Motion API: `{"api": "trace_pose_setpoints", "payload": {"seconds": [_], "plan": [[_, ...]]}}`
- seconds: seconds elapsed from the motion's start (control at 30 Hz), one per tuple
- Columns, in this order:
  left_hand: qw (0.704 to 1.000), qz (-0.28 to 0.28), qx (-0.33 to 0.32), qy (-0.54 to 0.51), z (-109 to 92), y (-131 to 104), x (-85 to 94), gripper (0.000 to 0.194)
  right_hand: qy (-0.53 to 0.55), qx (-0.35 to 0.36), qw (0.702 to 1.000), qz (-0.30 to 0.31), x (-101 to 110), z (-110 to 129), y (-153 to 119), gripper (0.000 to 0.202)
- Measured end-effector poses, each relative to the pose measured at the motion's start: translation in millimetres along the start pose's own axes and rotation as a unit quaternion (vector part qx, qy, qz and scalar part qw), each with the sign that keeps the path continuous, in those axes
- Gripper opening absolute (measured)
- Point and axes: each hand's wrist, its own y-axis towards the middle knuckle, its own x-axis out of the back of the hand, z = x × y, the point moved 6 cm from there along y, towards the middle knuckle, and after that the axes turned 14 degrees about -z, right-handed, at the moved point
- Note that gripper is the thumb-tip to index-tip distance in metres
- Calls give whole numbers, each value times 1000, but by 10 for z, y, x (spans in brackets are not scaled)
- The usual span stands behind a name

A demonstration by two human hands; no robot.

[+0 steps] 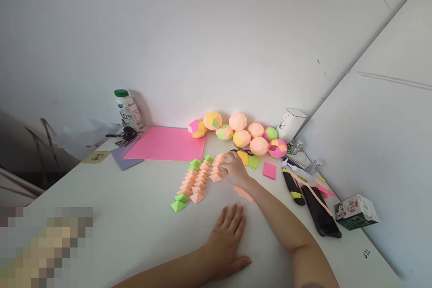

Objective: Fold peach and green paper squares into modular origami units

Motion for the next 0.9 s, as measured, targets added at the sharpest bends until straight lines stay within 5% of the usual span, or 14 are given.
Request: {"api": "trace_pose_setpoints", "payload": {"seconds": [0.43, 0.67, 0.9], "plan": [[1000, 24, -1, -5, -36, -3, 95, 88, 22, 29, 999, 16, 55, 182, -140, 25], [999, 40, -1, -5, -59, -2, 154, 86, -39, 22, 997, 60, 211, 174, -621, 40], [999, 30, -9, 3, -55, -14, 131, 84, -41, 7, 997, 62, 508, -357, -1199, 29]]}}
